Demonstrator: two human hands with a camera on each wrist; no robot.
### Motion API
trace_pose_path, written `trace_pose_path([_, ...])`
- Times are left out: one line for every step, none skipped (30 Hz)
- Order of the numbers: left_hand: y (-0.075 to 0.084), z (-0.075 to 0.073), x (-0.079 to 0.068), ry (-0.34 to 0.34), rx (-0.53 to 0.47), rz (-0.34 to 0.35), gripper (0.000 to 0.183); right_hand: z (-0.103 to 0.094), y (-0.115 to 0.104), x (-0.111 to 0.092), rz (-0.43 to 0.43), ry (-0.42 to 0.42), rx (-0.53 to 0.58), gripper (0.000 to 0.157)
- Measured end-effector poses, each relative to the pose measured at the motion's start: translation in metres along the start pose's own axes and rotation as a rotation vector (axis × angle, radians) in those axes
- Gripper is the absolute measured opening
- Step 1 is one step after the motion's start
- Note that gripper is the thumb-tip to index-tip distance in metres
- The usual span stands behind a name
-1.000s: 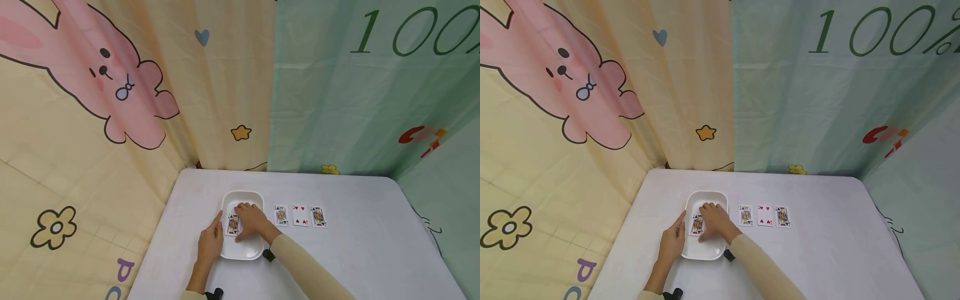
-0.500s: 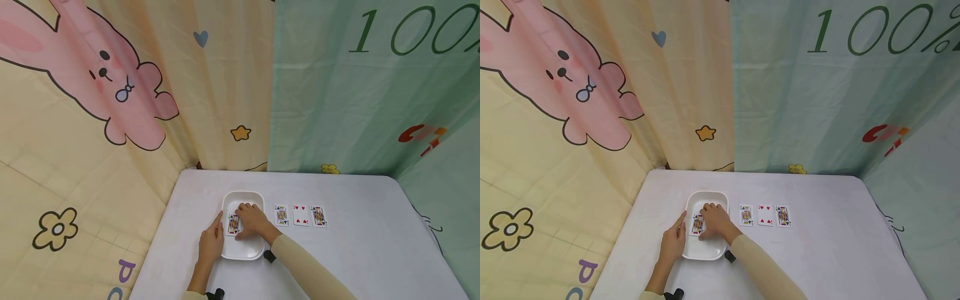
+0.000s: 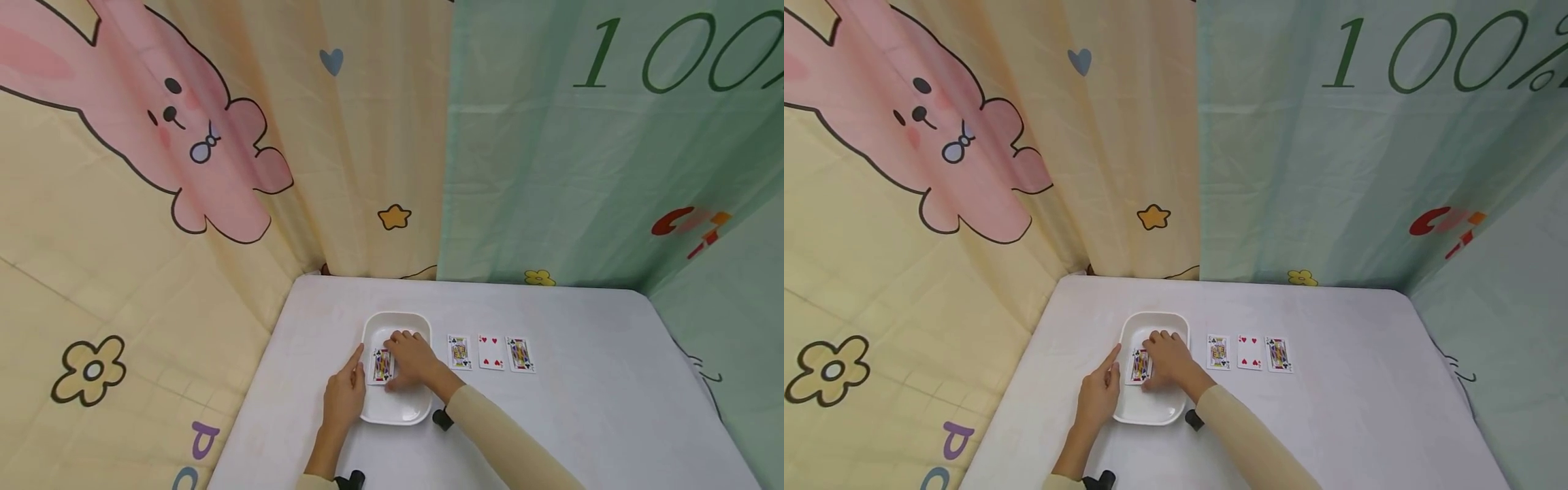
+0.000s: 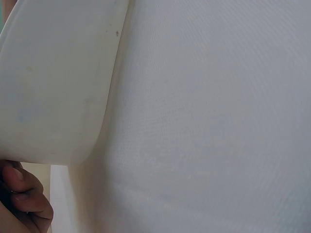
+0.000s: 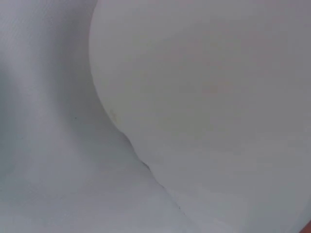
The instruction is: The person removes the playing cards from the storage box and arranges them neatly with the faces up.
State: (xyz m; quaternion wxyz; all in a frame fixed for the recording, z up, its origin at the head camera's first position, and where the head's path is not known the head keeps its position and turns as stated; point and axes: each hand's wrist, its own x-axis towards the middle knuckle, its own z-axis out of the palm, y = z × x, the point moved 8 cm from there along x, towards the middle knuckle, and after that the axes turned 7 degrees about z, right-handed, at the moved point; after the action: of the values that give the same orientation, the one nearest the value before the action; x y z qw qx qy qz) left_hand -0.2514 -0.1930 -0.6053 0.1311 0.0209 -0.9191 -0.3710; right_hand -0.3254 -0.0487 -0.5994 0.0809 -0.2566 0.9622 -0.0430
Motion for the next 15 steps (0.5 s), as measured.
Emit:
trace_pose_path([0.000, 0.000, 0.000, 0.002, 0.004, 0.005, 0.043, -0.001, 0.000, 0.000, -0.001, 0.005, 0.002, 0.096])
trace_pose_path([0.000, 0.000, 0.001, 0.003, 0.005, 0.006, 0.043, -0.002, 0.001, -0.001, -0.003, 0.012, 0.005, 0.096])
trace_pose_path([0.000, 0.000, 0.001, 0.001, 0.007, 0.007, 0.043, -0.003, 0.001, -0.001, -0.004, 0.019, 0.007, 0.095])
trace_pose_path([0.000, 0.000, 0.001, 0.000, 0.009, 0.008, 0.043, -0.003, 0.002, -0.001, -0.004, 0.024, 0.007, 0.095])
trace_pose_path([0.000, 0.000, 0.001, -0.001, 0.011, 0.008, 0.043, -0.003, 0.002, -0.001, -0.005, 0.031, 0.011, 0.095])
trace_pose_path([0.000, 0.001, 0.001, -0.003, 0.010, 0.010, 0.043, -0.003, 0.003, -0.002, -0.007, 0.036, 0.013, 0.095])
trace_pose_path([0.001, 0.001, 0.001, -0.002, 0.010, 0.011, 0.043, -0.004, 0.004, -0.002, -0.009, 0.041, 0.015, 0.095])
trace_pose_path([0.001, 0.001, 0.001, -0.001, 0.011, 0.012, 0.043, -0.004, 0.005, -0.003, -0.011, 0.049, 0.018, 0.095])
trace_pose_path([0.001, 0.001, 0.000, -0.001, 0.010, 0.012, 0.043, -0.005, 0.006, -0.004, -0.014, 0.056, 0.024, 0.095])
trace_pose_path([0.001, 0.001, 0.000, 0.003, 0.009, 0.013, 0.043, -0.006, 0.007, -0.005, -0.016, 0.064, 0.028, 0.094])
trace_pose_path([0.001, 0.000, 0.000, 0.006, 0.009, 0.014, 0.043, -0.007, 0.008, -0.006, -0.019, 0.074, 0.038, 0.094])
trace_pose_path([0.001, 0.000, 0.000, 0.007, 0.009, 0.014, 0.043, -0.008, 0.009, -0.007, -0.021, 0.081, 0.050, 0.093])
trace_pose_path([0.001, 0.000, 0.000, 0.008, 0.011, 0.013, 0.043, -0.009, 0.011, -0.008, -0.025, 0.091, 0.061, 0.092])
trace_pose_path([0.000, 0.000, 0.000, 0.008, 0.014, 0.010, 0.043, -0.010, 0.012, -0.010, -0.028, 0.098, 0.080, 0.091])
trace_pose_path([0.000, 0.001, 0.000, 0.006, 0.015, 0.006, 0.044, -0.010, 0.014, -0.011, -0.031, 0.103, 0.092, 0.090])
